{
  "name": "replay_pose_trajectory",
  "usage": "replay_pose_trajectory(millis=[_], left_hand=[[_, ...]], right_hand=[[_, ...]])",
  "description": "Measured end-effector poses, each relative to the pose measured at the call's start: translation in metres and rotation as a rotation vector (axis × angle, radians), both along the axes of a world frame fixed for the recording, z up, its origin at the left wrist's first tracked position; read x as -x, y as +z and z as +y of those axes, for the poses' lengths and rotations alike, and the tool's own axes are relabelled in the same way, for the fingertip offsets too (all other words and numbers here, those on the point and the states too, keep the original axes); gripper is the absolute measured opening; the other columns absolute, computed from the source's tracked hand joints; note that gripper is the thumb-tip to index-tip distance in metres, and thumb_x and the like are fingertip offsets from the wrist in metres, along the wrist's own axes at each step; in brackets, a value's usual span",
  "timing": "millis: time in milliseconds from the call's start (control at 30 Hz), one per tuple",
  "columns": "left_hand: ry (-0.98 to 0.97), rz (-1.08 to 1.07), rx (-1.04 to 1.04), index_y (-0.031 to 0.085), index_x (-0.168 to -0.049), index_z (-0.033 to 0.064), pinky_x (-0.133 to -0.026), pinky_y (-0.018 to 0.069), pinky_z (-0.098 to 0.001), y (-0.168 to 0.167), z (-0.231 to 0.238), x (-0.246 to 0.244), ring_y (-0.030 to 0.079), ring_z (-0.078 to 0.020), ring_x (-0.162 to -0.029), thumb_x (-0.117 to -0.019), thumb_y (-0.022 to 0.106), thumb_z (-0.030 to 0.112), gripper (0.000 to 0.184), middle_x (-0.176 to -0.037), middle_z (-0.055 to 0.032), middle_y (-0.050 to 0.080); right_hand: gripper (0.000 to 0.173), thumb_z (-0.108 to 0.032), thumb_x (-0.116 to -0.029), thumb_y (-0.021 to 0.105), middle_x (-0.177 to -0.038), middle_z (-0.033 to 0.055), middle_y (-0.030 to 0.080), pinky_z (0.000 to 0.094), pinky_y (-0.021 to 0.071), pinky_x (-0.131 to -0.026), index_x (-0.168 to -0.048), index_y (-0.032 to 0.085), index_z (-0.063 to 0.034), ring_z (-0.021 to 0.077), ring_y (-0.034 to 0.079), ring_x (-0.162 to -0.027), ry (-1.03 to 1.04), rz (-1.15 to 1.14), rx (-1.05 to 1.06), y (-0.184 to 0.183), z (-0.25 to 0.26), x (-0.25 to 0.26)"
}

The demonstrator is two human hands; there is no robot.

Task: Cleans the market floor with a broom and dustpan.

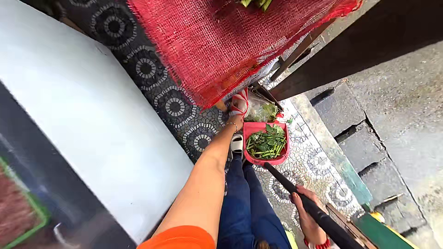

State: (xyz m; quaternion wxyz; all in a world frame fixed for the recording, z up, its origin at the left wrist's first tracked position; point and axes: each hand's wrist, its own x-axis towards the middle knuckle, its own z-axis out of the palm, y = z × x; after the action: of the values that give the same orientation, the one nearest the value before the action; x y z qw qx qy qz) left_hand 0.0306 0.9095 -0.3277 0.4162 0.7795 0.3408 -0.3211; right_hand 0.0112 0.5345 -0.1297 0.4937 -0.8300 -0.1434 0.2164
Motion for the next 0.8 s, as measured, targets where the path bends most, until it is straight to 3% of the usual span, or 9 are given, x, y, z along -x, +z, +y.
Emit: replay_pose_trajectory(millis=[100, 167, 200, 300, 433, 467, 567, 633, 800], left_hand=[[-0.050, -0.098, -0.002, 0.071, -0.121, 0.0025, -0.113, 0.0377, -0.0635, -0.036, 0.005, -0.040, 0.048, -0.0446, -0.138, -0.0996, 0.056, 0.009, 0.027, -0.141, -0.0276, 0.056], [-0.005, -0.110, 0.052, 0.067, -0.128, 0.0031, -0.122, 0.0219, -0.0639, -0.055, 0.011, -0.060, 0.024, -0.0477, -0.152, -0.0997, 0.056, 0.009, 0.031, -0.159, -0.0320, 0.034], [0.038, -0.123, 0.094, 0.064, -0.131, -0.0005, -0.121, 0.0235, -0.0625, -0.063, 0.013, -0.064, 0.026, -0.0476, -0.150, -0.1007, 0.056, 0.009, 0.033, -0.157, -0.0332, 0.035], [0.229, -0.087, 0.191, 0.050, -0.138, -0.0082, -0.111, 0.0410, -0.0592, -0.071, 0.015, -0.052, 0.052, -0.0452, -0.133, -0.1030, 0.056, 0.015, 0.043, -0.140, -0.0326, 0.054], [0.356, 0.071, 0.026, 0.032, -0.153, -0.0057, -0.107, 0.0417, -0.0655, -0.018, 0.026, -0.007, 0.055, -0.0501, -0.128, -0.1063, 0.051, 0.021, 0.057, -0.137, -0.0348, 0.056], [0.327, 0.084, 0.000, 0.029, -0.156, -0.0043, -0.109, 0.0393, -0.0660, -0.013, 0.028, 0.005, 0.053, -0.0505, -0.131, -0.1074, 0.049, 0.020, 0.058, -0.140, -0.0346, 0.053], [0.188, 0.096, 0.029, 0.038, -0.152, -0.0066, -0.110, 0.0381, -0.0646, 0.019, 0.033, 0.013, 0.053, -0.0508, -0.131, -0.1103, 0.040, 0.016, 0.047, -0.139, -0.0360, 0.054], [0.119, 0.293, 0.242, 0.025, -0.158, -0.0060, -0.117, 0.0304, -0.0588, 0.074, 0.056, -0.017, 0.041, -0.0473, -0.144, -0.1133, 0.028, 0.017, 0.050, -0.152, -0.0350, 0.042], [0.279, 0.188, 0.320, 0.033, -0.147, -0.0198, -0.119, 0.0272, -0.0568, 0.094, 0.053, -0.019, 0.038, -0.0517, -0.143, -0.1138, 0.026, 0.013, 0.047, -0.148, -0.0421, 0.040]], right_hand=[[0.024, -0.027, -0.0964, 0.070, -0.114, 0.0076, 0.073, 0.0278, 0.0632, -0.080, -0.107, 0.069, -0.0056, 0.0098, 0.073, -0.096, -0.032, 0.013, 0.063, 0.012, 0.027, 0.005], [0.025, -0.029, -0.0969, 0.070, -0.114, 0.0087, 0.073, 0.0283, 0.0633, -0.080, -0.108, 0.069, -0.0065, 0.0107, 0.073, -0.097, -0.013, -0.004, 0.105, 0.013, 0.042, 0.004], [0.025, -0.029, -0.0964, 0.070, -0.114, 0.0089, 0.073, 0.0283, 0.0635, -0.080, -0.108, 0.070, -0.0070, 0.0109, 0.073, -0.097, -0.004, -0.013, 0.115, 0.013, 0.050, 0.003], [0.025, -0.030, -0.0954, 0.071, -0.111, 0.0098, 0.073, 0.0261, 0.0632, -0.078, -0.106, 0.070, -0.0068, 0.0104, 0.073, -0.095, 0.052, -0.051, 0.120, 0.017, 0.074, -0.003], [0.029, -0.025, -0.0928, 0.070, -0.104, 0.0143, 0.075, 0.0274, 0.0599, -0.089, -0.103, 0.071, 0.0026, 0.0132, 0.072, -0.100, 0.189, -0.029, 0.150, 0.020, 0.110, -0.029], [0.029, -0.022, -0.0933, 0.070, -0.100, 0.0120, 0.074, 0.0281, 0.0613, -0.083, -0.104, 0.071, 0.0047, 0.0116, 0.072, -0.091, 0.196, 0.021, 0.143, 0.015, 0.120, -0.041], [0.020, -0.012, -0.0947, 0.065, -0.087, 0.0031, 0.072, 0.0272, 0.0622, -0.064, -0.105, 0.066, 0.0050, 0.0075, 0.069, -0.069, 0.113, 0.207, 0.081, 0.002, 0.165, -0.085], [0.015, -0.010, -0.0936, 0.065, -0.081, 0.0001, 0.072, 0.0259, 0.0616, -0.054, -0.101, 0.064, 0.0021, 0.0073, 0.069, -0.060, 0.097, 0.210, 0.054, 0.004, 0.197, -0.110], [0.006, -0.007, -0.0917, 0.066, -0.069, -0.0012, 0.068, 0.0248, 0.0573, -0.046, -0.093, 0.063, -0.0020, 0.0074, 0.064, -0.049, 0.096, 0.207, 0.185, -0.002, 0.216, -0.126]])
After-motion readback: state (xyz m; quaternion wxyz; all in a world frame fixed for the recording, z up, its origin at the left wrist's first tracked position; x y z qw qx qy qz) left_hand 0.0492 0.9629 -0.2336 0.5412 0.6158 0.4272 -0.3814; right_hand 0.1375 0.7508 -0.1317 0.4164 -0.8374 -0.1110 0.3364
